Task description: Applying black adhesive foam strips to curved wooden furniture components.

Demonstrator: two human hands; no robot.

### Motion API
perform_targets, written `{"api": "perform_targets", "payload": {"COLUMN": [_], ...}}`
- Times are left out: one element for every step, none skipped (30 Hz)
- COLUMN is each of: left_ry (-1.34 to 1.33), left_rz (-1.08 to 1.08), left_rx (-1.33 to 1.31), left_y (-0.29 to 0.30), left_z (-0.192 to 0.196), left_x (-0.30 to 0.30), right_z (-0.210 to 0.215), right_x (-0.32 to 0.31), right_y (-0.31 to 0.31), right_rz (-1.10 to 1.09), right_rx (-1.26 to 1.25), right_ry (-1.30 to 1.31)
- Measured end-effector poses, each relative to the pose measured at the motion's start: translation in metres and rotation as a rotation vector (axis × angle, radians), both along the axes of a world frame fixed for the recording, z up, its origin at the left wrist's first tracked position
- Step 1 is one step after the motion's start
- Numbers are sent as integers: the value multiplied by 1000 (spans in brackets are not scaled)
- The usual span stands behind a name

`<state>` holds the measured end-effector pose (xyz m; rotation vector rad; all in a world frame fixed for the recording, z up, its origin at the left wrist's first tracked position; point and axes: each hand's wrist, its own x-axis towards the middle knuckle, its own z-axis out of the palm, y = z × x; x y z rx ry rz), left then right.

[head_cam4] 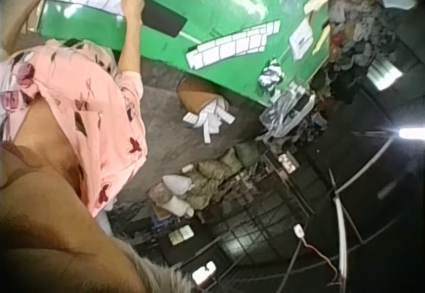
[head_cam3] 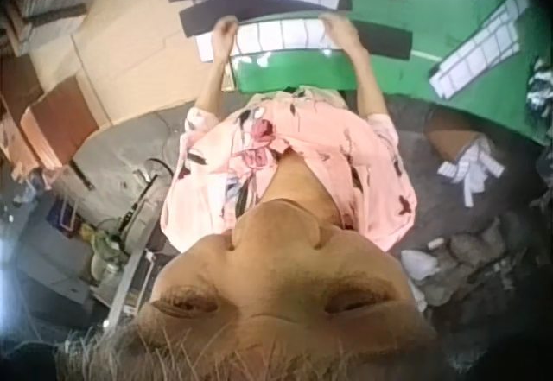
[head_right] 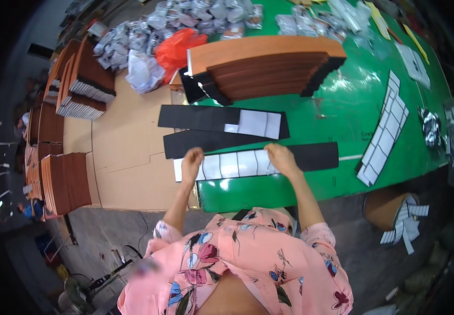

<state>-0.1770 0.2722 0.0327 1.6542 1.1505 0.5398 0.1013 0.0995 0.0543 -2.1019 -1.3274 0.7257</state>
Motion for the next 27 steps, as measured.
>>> {"api": "perform_targets", "payload": {"left_ry": [-72,-145,-159,-199,-242,-263,-179,-102,-40,-35,-27,25,-79,-183,-206,-225,-306,-303,-394,-482,-522,-490,-526,-563,-604,-596,-672], "left_rz": [126,249,260,354,439,425,450,474,480,515,552,578,431,551,549,553,559,553,517,491,488,474,407,340,329,363,312], "left_rx": [-172,-343,-328,-373,-421,-418,-379,-336,-182,-196,-208,-181,-458,-436,-462,-489,-556,-558,-582,-604,-618,-631,-624,-616,-636,-644,-624], "left_y": [23,44,66,87,104,116,129,145,175,187,194,205,184,194,195,196,194,194,192,188,183,170,155,137,115,97,79], "left_z": [12,27,27,21,12,4,-4,-14,-50,-66,-77,-89,-52,-56,-51,-47,-39,-32,-27,-21,-17,-8,0,8,25,29,28], "left_x": [22,44,54,67,78,91,101,110,86,90,92,85,133,118,118,116,115,113,109,101,90,87,77,67,62,45,29], "right_z": [-4,-10,-11,-13,-15,-13,-8,0,0,-5,-4,-8,-11,-7,-4,-2,1,7,10,15,18,19,22,24,33,49,62], "right_x": [-7,-16,-26,-34,-38,-41,-44,-45,-52,-52,-52,-52,-47,-48,-46,-46,-47,-48,-46,-46,-49,-50,-50,-51,-52,-57,-64], "right_y": [-1,-5,-8,-15,-24,-36,-46,-55,-59,-69,-77,-83,-102,-98,-95,-91,-88,-81,-70,-58,-46,-38,-30,-19,-7,8,22], "right_rz": [68,100,130,136,136,127,117,104,130,118,96,103,1,22,11,13,14,8,47,96,112,122,157,188,143,112,56], "right_rx": [-7,-69,39,37,35,-25,-81,-171,-126,-98,-146,-142,-176,-174,-162,-156,-156,-158,-171,-187,-167,-155,-63,31,51,75,144], "right_ry": [14,39,79,116,149,162,176,200,192,182,188,177,164,163,153,154,159,160,156,158,126,97,110,126,200,272,320]}}
